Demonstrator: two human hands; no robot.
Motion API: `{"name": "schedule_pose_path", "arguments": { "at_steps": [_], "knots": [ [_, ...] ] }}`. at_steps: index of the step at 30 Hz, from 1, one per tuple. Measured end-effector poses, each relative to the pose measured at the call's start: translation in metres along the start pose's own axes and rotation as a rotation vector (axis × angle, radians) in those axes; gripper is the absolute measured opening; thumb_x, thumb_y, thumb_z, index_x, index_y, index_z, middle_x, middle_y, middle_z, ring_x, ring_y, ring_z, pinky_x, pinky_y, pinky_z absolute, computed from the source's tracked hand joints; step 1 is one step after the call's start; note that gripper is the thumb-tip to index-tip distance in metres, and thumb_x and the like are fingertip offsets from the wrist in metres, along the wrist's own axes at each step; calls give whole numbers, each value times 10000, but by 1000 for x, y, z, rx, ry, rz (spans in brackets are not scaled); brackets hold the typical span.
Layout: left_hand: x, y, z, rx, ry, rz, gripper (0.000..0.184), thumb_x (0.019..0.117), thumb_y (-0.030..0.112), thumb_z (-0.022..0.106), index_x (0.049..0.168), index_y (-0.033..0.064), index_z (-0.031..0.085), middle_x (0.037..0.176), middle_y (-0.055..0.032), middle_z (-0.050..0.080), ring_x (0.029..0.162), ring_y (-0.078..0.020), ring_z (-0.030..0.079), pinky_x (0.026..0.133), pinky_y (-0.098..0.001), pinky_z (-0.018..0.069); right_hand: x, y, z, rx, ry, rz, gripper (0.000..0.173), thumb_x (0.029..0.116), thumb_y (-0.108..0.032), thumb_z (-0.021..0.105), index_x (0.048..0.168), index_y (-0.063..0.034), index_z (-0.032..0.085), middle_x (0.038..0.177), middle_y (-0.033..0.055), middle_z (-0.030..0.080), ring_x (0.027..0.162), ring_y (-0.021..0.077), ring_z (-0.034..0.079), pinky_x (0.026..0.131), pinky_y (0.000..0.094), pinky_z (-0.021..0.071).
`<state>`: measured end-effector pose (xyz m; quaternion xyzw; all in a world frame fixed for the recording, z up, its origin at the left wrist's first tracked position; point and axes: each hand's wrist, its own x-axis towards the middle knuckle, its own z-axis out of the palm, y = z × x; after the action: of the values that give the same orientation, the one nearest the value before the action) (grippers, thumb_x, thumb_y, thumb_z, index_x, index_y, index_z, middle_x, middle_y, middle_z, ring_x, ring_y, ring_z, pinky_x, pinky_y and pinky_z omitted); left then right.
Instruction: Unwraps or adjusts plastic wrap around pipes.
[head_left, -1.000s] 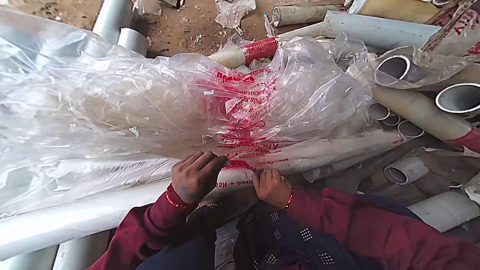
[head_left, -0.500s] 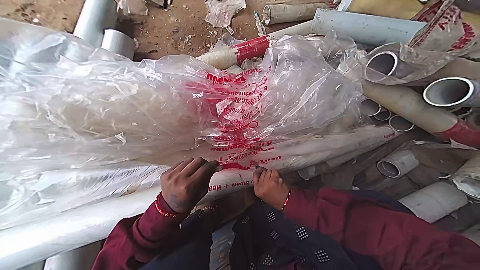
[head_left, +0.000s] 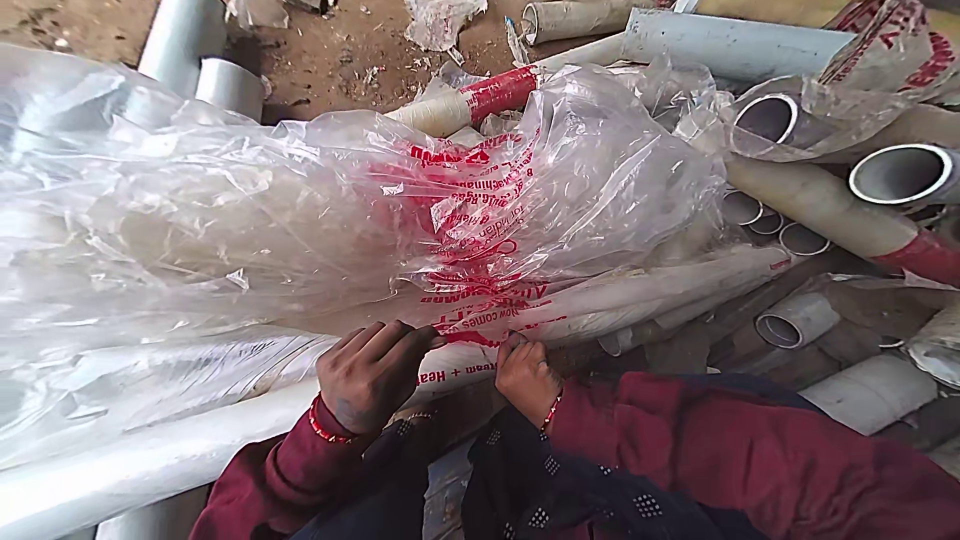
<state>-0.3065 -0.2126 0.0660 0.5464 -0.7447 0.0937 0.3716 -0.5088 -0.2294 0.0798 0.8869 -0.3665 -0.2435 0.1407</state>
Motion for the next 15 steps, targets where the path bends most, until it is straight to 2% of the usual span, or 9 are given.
{"name": "schedule_pose_path", "arguments": {
  "at_steps": [1,4,5,7,11,15],
  "knots": [
    [0,0,0,5,4,-1,352,1066,266,501,846,97,719,669,-96,645,581,-254,611,506,-356,428,1,-2,-4,7,-69,6,224,932,86,489,1021,193,664,708,228,677,620,305,698,557,339,507],
    [1,0,0,17,8,-12,345,1061,259,505,844,98,720,672,-96,654,584,-252,618,506,-358,427,1,-2,-12,0,-137,20,219,926,102,485,1019,179,668,745,225,687,635,286,700,545,312,499],
    [1,0,-1,16,9,-14,343,1060,256,506,848,95,722,672,-100,655,585,-255,621,507,-360,430,0,1,-18,19,-230,0,235,954,111,444,1077,190,628,805,241,682,692,297,700,579,321,497],
    [1,-1,-1,22,10,-16,338,1062,257,507,858,96,723,676,-100,659,589,-257,625,509,-362,432,-4,6,-17,25,-264,-10,246,962,111,426,1104,200,606,825,250,683,715,305,705,590,327,502],
    [1,-1,-1,29,10,-24,349,1063,270,504,848,98,717,678,-101,660,584,-260,621,509,-365,429,-25,23,9,37,88,75,169,883,83,549,948,167,680,659,215,666,581,325,699,497,356,505],
    [3,0,-3,29,14,-29,353,1065,277,511,847,91,718,676,-108,659,587,-262,624,509,-365,426,-40,40,26,27,139,91,149,876,87,567,940,164,678,636,213,653,576,335,697,496,365,506]
  ]
}}
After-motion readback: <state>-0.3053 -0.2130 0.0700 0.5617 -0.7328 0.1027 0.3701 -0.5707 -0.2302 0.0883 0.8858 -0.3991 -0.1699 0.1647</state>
